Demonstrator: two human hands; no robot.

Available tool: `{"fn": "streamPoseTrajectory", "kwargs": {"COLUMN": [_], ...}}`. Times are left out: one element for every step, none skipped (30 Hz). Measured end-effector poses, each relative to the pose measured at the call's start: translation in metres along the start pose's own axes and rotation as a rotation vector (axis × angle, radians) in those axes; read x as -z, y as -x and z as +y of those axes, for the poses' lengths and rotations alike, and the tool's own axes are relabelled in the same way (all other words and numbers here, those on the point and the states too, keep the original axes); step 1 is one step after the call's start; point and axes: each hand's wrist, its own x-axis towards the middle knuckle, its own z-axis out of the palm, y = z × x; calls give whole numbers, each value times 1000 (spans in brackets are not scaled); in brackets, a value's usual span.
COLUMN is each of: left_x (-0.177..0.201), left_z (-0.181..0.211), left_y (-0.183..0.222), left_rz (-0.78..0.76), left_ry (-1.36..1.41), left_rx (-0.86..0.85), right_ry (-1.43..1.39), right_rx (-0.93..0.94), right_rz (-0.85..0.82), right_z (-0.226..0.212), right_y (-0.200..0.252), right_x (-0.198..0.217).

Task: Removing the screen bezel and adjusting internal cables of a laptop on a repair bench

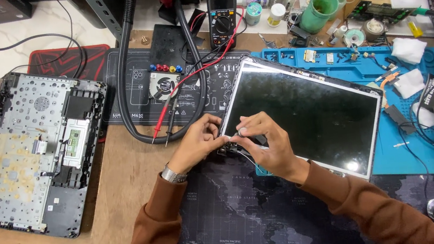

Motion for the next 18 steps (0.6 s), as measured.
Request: {"fn": "streamPoseTrajectory", "kwargs": {"left_x": [1,2,2,2,2,2,2,1,1,2,2,3,1,0,-2,-3,-3,-4], "left_z": [-3,-5,-8,-9,-10,-11,-5,1,7,3,-3,-8,-6,-3,-1,0,1,3], "left_y": [-2,-3,-4,-4,-4,-4,-1,1,3,0,-3,-5,-4,-2,0,0,0,0], "left_rz": [-2,-6,-8,-7,-16,-25,-27,-22,-14,-14,-6,2,4,24,42,41,45,48], "left_ry": [0,-1,-1,0,-20,-39,-39,-32,-25,-25,-49,-73,-73,-36,1,1,5,9], "left_rx": [0,6,10,10,2,-6,-5,0,2,2,-1,-4,-5,-5,-4,-3,-18,-33], "right_ry": [1,1,0,-1,9,19,21,-6,-35,-35,-17,0,0,-23,-43,-42,-40,-39], "right_rx": [0,-20,-39,-39,-41,-43,-45,-24,-2,-1,-20,-38,-37,-35,-34,-35,-31,-26], "right_rz": [1,-24,-52,-53,-41,-28,-27,-18,-9,-9,-1,6,6,-3,-11,-10,-23,-36], "right_z": [-3,-5,-8,-9,-10,-11,-8,-6,-2,-5,-8,-11,-10,-9,-9,-10,-10,-11], "right_y": [-2,-3,-5,-6,-6,-6,-4,-2,-1,-2,-1,-1,-1,-1,0,-1,-2,-4], "right_x": [1,1,1,0,-1,-2,-2,-1,-2,-3,-5,-6,-6,-6,-6,-7,-7,-7]}}
